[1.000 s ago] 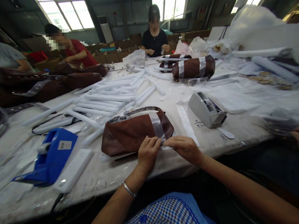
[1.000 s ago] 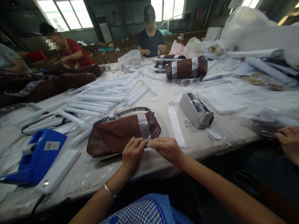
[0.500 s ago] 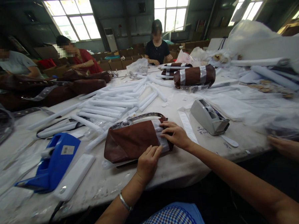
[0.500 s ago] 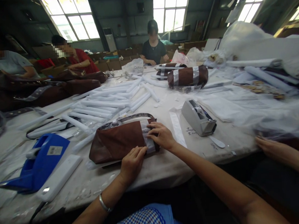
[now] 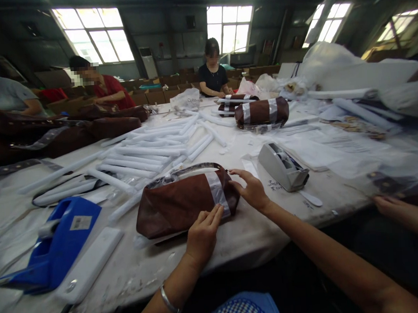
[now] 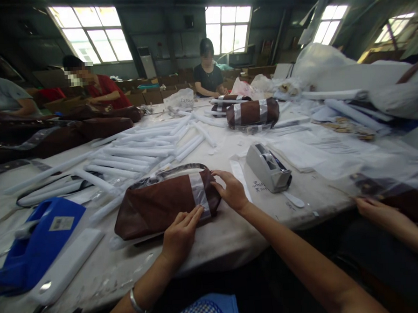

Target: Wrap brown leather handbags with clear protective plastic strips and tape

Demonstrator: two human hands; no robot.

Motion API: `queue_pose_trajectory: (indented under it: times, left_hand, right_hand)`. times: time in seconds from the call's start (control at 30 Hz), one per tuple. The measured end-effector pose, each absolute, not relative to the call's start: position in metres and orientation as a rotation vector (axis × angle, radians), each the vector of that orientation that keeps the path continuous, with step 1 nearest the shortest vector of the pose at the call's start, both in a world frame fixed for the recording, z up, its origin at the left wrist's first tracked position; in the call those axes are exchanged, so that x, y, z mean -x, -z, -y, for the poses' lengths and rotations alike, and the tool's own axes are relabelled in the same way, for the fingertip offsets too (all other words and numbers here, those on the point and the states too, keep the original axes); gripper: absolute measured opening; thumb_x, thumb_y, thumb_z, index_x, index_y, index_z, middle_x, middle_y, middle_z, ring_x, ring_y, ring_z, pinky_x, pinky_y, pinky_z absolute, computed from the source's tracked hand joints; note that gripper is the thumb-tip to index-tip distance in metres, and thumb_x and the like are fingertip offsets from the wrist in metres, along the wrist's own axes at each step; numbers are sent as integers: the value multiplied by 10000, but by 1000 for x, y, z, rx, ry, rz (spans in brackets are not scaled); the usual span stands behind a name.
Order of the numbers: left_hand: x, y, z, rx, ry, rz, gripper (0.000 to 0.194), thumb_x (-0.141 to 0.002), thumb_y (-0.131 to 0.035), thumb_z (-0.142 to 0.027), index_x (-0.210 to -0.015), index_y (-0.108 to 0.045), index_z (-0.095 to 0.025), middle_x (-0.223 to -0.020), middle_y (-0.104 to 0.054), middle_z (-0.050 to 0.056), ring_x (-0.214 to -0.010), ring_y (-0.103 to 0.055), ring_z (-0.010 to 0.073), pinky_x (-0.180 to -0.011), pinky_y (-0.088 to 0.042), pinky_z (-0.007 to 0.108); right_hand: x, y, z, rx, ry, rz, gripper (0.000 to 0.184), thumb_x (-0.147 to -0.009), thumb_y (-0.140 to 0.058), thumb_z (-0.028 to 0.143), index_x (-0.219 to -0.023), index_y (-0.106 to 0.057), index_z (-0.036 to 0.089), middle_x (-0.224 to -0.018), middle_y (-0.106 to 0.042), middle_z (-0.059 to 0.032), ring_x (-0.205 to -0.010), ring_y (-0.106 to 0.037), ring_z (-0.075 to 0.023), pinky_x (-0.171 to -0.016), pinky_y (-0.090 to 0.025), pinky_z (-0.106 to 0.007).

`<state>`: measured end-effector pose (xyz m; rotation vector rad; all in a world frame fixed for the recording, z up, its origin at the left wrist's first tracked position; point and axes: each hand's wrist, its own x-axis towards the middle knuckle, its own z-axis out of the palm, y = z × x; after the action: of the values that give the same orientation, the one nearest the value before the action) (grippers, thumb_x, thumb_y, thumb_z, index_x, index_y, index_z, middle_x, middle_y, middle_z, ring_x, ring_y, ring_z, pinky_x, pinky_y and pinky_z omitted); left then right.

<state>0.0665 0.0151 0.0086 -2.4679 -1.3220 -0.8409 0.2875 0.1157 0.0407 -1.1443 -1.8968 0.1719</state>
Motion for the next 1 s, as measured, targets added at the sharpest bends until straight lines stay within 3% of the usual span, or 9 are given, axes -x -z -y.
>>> queue_pose_trajectory:
  times: [0.17,0.23,0.3,0.4,0.53,0.6,0.7,0.8,1.0]
  left_hand:
    - [-66,-5,-16,2451,898,1343,655,-830,-482,39,-1428,-510,-228,-1325,-646,-11,-910,-629,195,-816,-588,285]
    - [-65,-3,-16,2456,903,1334,653,-831,-477,41,-1426,-513,-225,-1329,-643,-20,-930,-629,198,-827,-586,286]
    - [-64,-2,-17,2465,898,1321,637,-828,-479,41,-1410,-532,-214,-1336,-638,-25,-947,-628,201,-833,-584,285]
    - [-64,-2,-17,2466,893,1309,605,-832,-479,34,-1381,-562,-205,-1345,-630,-34,-933,-628,197,-819,-584,278]
    - [-64,-3,-16,2445,906,1303,580,-837,-473,23,-1361,-582,-199,-1318,-651,-31,-916,-635,195,-779,-588,270]
    - [-63,-2,-16,2441,905,1319,584,-834,-474,21,-1364,-581,-202,-1309,-657,-25,-924,-639,198,-774,-589,274]
    - [-64,-1,-17,2443,911,1319,599,-829,-475,17,-1371,-575,-217,-1310,-656,-25,-931,-643,203,-788,-590,285]
    - [-64,-2,-18,2439,955,1291,628,-819,-474,15,-1391,-558,-232,-1294,-666,-19,-921,-652,204,-810,-591,299]
    - [-65,-4,-18,2415,985,1281,673,-827,-461,18,-1440,-503,-257,-1272,-678,-28,-897,-659,203,-815,-585,298]
  right_hand:
    - [-395,-65,-114,1437,179,1763,254,-900,-603,326,-1125,-676,232,-1349,-614,-87,-1334,-477,-283,-1171,-316,-505]
    - [-439,-72,-117,1700,107,1513,248,-831,-662,353,-1022,-724,208,-1432,-544,-100,-1418,-356,-315,-1206,-219,-520]
    - [-469,-73,-123,1873,-106,1264,217,-764,-706,387,-842,-757,192,-1444,-531,-118,-1436,-316,-351,-1206,-196,-516]
    - [-485,-68,-133,1906,-371,1095,247,-710,-729,439,-660,-752,198,-1316,-641,-130,-1309,-495,-371,-1126,-342,-508]
    - [-475,-66,-142,1794,-513,981,228,-622,-775,432,-681,-770,212,-1228,-702,-103,-1098,-658,-326,-913,-528,-428]
    - [-469,-72,-140,1714,-517,929,275,-621,-776,442,-732,-778,191,-1286,-671,-109,-1099,-663,-308,-877,-547,-390]
    - [-464,-87,-126,1581,-470,895,321,-649,-775,462,-797,-780,177,-1374,-611,-91,-1185,-621,-278,-956,-524,-352]
    - [-462,-95,-100,1429,-515,841,302,-638,-819,435,-809,-779,189,-1282,-675,-89,-1194,-615,-275,-973,-534,-359]
    - [-473,-61,-54,1477,-799,744,365,-668,-802,520,-828,-769,193,-952,-769,-116,-816,-733,-248,-687,-638,-368]
